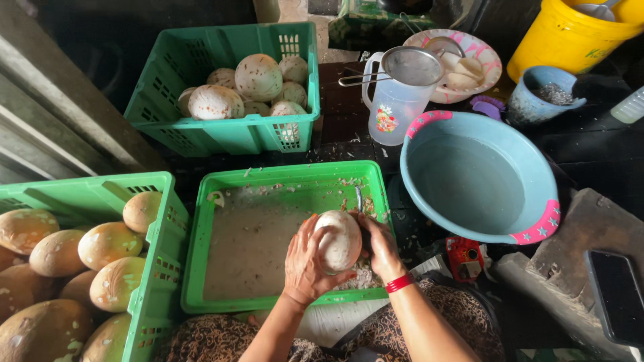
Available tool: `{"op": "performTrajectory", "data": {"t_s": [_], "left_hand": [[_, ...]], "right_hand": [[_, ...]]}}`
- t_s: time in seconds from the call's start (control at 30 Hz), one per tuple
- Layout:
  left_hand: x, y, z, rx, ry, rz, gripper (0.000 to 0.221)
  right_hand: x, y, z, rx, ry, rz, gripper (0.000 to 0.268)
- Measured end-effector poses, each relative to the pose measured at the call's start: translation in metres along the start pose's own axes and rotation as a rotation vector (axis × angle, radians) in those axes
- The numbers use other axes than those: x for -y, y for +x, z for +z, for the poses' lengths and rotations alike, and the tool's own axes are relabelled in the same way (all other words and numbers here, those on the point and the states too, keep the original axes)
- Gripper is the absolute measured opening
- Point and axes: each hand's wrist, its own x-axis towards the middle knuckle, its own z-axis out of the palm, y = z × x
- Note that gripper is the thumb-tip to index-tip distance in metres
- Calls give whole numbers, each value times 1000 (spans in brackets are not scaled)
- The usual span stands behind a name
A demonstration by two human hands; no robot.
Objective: The person peels melon-like fruits using a small knife, placing the peeled fruit into a blue basin and the skins into a green tray.
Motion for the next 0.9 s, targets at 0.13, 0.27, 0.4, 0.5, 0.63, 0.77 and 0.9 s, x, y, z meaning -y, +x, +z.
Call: {"op": "performTrajectory", "data": {"t_s": [0.13, 0.27, 0.4, 0.5, 0.63, 0.77, 0.9], "left_hand": [[-6, 22, -7, 9, 142, -123, 122], [2, 38, -11, 259, -169, -386, 111], [1, 36, -4, 250, -128, -349, 105], [-2, 36, -15, 241, -183, -312, 112], [-3, 41, -19, 303, -204, -331, 107], [2, 32, -10, 268, -195, -286, 99], [-3, 30, -14, 197, -45, 26, 102]], "right_hand": [[2, -9, 6, -66, -206, -123, 29], [9, -59, 18, -37, -703, -737, 25], [-8, -47, 13, -121, -1011, -1132, 16], [24, -6, 16, 9, -475, -373, 27], [23, -51, 24, -65, -802, -588, 27], [24, -45, 18, -35, -872, -725, 21], [17, -17, 3, 69, -414, -230, 33]]}}
